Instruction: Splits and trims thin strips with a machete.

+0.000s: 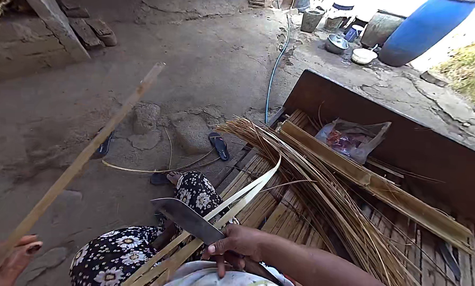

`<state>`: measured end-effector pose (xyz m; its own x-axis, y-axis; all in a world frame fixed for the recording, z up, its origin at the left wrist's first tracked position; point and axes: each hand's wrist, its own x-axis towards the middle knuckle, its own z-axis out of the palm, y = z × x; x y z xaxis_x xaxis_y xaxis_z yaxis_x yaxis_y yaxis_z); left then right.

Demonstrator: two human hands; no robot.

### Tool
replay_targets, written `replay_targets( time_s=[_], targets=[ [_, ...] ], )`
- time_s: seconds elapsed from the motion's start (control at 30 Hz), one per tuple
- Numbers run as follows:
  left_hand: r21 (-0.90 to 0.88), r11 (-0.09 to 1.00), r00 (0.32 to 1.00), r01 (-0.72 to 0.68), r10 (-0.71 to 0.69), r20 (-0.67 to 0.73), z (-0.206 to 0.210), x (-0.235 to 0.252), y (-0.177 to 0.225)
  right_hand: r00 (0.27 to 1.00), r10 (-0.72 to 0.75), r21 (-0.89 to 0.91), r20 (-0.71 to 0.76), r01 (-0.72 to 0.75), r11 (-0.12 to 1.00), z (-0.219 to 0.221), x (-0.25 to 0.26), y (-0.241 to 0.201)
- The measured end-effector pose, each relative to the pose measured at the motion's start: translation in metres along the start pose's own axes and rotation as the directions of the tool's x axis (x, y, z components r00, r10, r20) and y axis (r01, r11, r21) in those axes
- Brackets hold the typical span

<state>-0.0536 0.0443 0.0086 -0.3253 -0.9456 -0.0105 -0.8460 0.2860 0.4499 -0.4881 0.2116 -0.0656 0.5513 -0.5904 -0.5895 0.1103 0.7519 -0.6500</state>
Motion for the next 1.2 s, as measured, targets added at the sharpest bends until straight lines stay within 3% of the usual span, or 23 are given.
replay_targets(
  time_s=[0.07, 0.1, 0.17, 0.27, 0.37, 0.43, 0.53, 0.67, 0.77, 0.87, 1.0, 1.1, 1.2],
  targets=[
    [0.007, 1.0, 0.993, -0.007, 0.006, 0.121, 0.021, -0.001, 0.008, 0.996, 0.071, 0.001, -0.056, -0.071, 0.997, -0.01, -0.001, 0.007],
    [0.026, 1.0, 0.984, -0.011, 0.006, 0.178, 0.032, -0.001, 0.008, 0.994, 0.039, 0.03, -0.103, -0.036, 0.999, -0.014, -0.008, 0.006],
    [0.072, 0.997, 0.971, -0.034, 0.016, 0.238, 0.054, -0.002, 0.006, 0.954, -0.147, 0.09, -0.263, 0.176, 0.98, -0.022, -0.032, -0.007],
    [0.075, 0.993, 0.978, -0.092, 0.076, 0.196, 0.082, 0.0, -0.001, 0.722, -0.502, 0.023, -0.476, 0.581, 0.814, -0.038, -0.065, -0.038],
    [0.063, 0.984, 0.983, -0.169, 0.163, 0.083, 0.105, 0.006, -0.007, 0.492, -0.597, -0.132, -0.634, 0.691, 0.711, -0.052, -0.075, -0.066],
    [0.061, 0.975, 0.977, -0.214, 0.212, 0.035, 0.114, 0.009, -0.007, 0.429, -0.619, -0.181, -0.658, 0.707, 0.683, -0.055, -0.074, -0.082],
    [0.105, 0.964, 0.969, -0.246, 0.247, 0.0, 0.122, 0.009, -0.013, 0.473, -0.656, -0.181, -0.587, 0.713, 0.677, -0.048, -0.068, -0.098],
    [0.077, 0.979, 0.982, -0.189, 0.188, 0.023, 0.116, -0.005, -0.019, 0.495, -0.694, -0.256, -0.523, 0.685, 0.682, -0.009, -0.045, -0.109],
    [-0.094, 0.954, 0.955, -0.286, 0.275, -0.113, 0.089, -0.014, 0.036, 0.56, -0.751, -0.318, -0.348, 0.683, 0.657, 0.029, -0.019, -0.105],
    [-0.378, 0.823, 0.898, -0.423, 0.325, -0.298, 0.071, -0.025, 0.121, 0.591, -0.783, -0.349, -0.196, 0.704, 0.619, 0.072, 0.004, -0.099],
    [-0.641, 0.616, 0.868, -0.458, 0.152, -0.473, 0.091, -0.037, 0.17, 0.559, -0.829, -0.435, -0.018, 0.742, 0.51, 0.1, 0.01, -0.1],
    [-0.678, 0.564, 0.838, -0.471, 0.045, -0.544, 0.099, -0.042, 0.168, 0.51, -0.855, -0.614, 0.094, 0.705, 0.353, 0.098, 0.008, -0.097],
    [-0.694, 0.546, 0.825, -0.469, -0.009, -0.565, 0.101, -0.046, 0.169, 0.505, -0.85, -0.693, 0.153, 0.667, 0.271, 0.096, 0.004, -0.091]
  ],
)
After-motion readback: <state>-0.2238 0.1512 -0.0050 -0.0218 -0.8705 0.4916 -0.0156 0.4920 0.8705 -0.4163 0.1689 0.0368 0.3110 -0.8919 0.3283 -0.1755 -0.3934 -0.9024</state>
